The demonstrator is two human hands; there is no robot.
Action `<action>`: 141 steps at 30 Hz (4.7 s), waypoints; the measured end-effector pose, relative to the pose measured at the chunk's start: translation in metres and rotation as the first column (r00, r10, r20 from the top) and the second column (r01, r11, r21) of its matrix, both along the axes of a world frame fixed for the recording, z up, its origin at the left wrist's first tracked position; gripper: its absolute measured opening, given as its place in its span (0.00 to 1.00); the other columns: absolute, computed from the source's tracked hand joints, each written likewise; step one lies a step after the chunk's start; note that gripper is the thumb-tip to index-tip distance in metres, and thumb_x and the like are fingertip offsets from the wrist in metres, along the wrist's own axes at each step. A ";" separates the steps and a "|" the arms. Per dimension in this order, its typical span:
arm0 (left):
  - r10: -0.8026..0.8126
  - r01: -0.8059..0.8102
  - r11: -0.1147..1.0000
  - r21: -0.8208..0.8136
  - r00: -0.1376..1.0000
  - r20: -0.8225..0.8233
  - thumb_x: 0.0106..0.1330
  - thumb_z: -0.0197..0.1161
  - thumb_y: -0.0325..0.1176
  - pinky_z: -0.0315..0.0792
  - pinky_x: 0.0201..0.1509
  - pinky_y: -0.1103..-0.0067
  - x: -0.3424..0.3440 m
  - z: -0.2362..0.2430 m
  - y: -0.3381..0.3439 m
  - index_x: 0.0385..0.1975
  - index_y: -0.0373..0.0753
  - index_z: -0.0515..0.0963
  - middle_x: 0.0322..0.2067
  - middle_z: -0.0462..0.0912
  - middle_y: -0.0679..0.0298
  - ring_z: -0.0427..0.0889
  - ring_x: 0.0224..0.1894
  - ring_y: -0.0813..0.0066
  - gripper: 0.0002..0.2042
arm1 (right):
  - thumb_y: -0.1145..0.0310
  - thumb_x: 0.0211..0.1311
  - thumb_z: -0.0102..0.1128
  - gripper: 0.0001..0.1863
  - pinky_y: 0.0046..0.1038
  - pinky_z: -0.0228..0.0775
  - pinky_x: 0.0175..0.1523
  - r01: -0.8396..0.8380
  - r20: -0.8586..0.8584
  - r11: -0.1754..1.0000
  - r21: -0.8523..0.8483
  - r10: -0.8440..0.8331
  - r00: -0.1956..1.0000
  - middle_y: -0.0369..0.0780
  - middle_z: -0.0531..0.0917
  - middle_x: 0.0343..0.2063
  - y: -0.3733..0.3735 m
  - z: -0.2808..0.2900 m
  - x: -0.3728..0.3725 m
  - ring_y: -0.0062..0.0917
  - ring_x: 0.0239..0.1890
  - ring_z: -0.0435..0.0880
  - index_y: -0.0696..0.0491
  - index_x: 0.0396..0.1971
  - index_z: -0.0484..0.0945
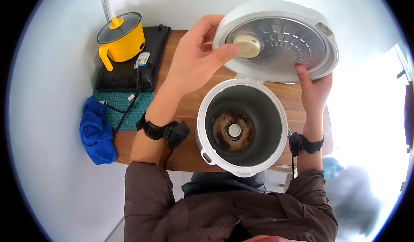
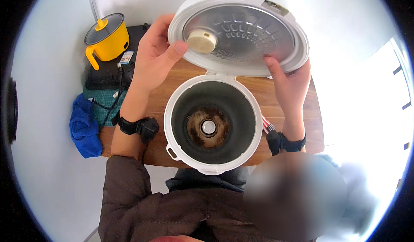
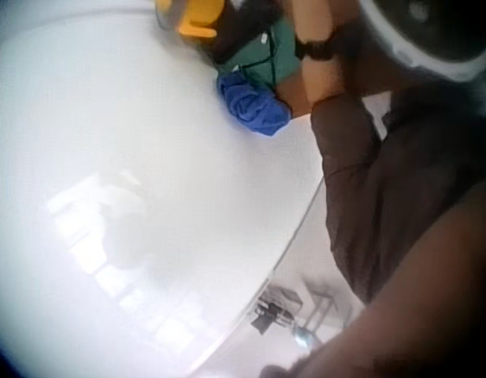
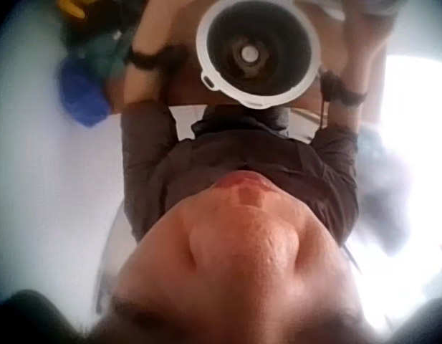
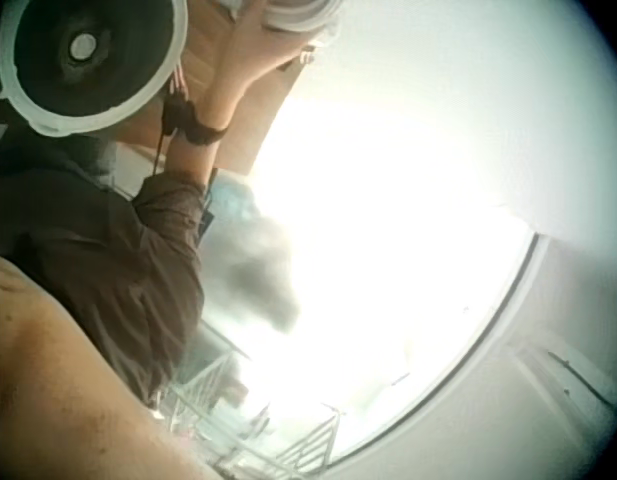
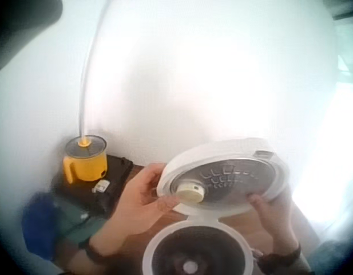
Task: The person uses a screwdriver to remove screws from a white plastic lid, then places the lid onto a white rice cooker and opens it. Next, they remove the glass lid from a yellow pot using the screwdriver.
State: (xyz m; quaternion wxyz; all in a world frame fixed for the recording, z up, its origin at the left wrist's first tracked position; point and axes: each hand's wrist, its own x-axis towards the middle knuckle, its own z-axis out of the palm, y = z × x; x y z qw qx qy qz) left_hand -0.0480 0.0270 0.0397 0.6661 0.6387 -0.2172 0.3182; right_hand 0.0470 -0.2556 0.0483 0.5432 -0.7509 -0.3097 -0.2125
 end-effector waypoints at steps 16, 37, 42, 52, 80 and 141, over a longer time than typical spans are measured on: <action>0.150 -0.147 0.988 0.050 0.985 -0.083 0.56 0.80 0.27 0.78 0.49 0.80 -0.007 0.000 -0.014 0.51 0.32 0.79 0.42 0.86 0.64 0.82 0.44 0.80 0.24 | 0.65 0.58 0.78 0.29 0.27 0.77 0.54 0.034 0.038 0.999 0.010 -0.034 0.999 0.40 0.87 0.45 0.002 -0.003 -0.012 0.23 0.47 0.85 0.59 0.56 0.75; 0.134 -0.181 0.965 0.192 0.963 0.235 0.76 0.60 0.42 0.70 0.61 0.75 -0.012 0.005 -0.012 0.63 0.32 0.72 0.54 0.80 0.56 0.77 0.56 0.71 0.23 | 0.65 0.59 0.77 0.31 0.27 0.77 0.52 -0.128 0.085 0.991 -0.029 0.130 0.988 0.39 0.87 0.44 -0.005 0.006 -0.016 0.23 0.46 0.86 0.57 0.59 0.73; 0.324 -0.383 0.886 0.259 0.914 0.245 0.77 0.60 0.40 0.72 0.57 0.77 -0.019 0.009 -0.020 0.60 0.34 0.74 0.51 0.82 0.57 0.80 0.51 0.70 0.20 | 0.64 0.55 0.79 0.30 0.25 0.77 0.50 -0.105 0.423 0.992 -0.064 0.123 0.898 0.39 0.87 0.43 0.002 0.032 -0.022 0.24 0.45 0.87 0.55 0.56 0.76; 0.396 -0.432 0.882 0.188 0.896 0.201 0.74 0.64 0.38 0.72 0.48 0.81 -0.022 0.004 -0.024 0.51 0.33 0.77 0.38 0.84 0.61 0.78 0.41 0.77 0.15 | 0.62 0.55 0.80 0.19 0.20 0.78 0.39 -0.027 0.405 0.994 -0.108 0.069 0.912 0.36 0.89 0.31 0.005 0.043 -0.035 0.19 0.34 0.89 0.53 0.42 0.83; 0.257 -0.218 0.702 0.678 0.965 0.044 0.67 0.39 0.76 0.54 0.77 0.59 -0.122 -0.076 -0.015 0.76 0.46 0.54 0.76 0.49 0.43 0.52 0.78 0.44 0.47 | 0.33 0.50 0.61 0.38 0.57 0.53 0.73 -0.242 0.428 0.878 -0.414 0.423 0.799 0.47 0.77 0.62 -0.037 -0.062 -0.102 0.50 0.70 0.69 0.47 0.54 0.82; 0.400 -0.322 0.885 0.337 0.896 -0.194 0.68 0.60 0.62 0.59 0.75 0.66 0.056 -0.130 0.055 0.78 0.36 0.47 0.73 0.60 0.53 0.63 0.73 0.60 0.49 | 0.64 0.69 0.60 0.18 0.38 0.78 0.54 -0.160 -0.223 0.939 -0.305 0.092 0.970 0.50 0.87 0.46 -0.024 -0.128 -0.013 0.43 0.48 0.86 0.57 0.54 0.81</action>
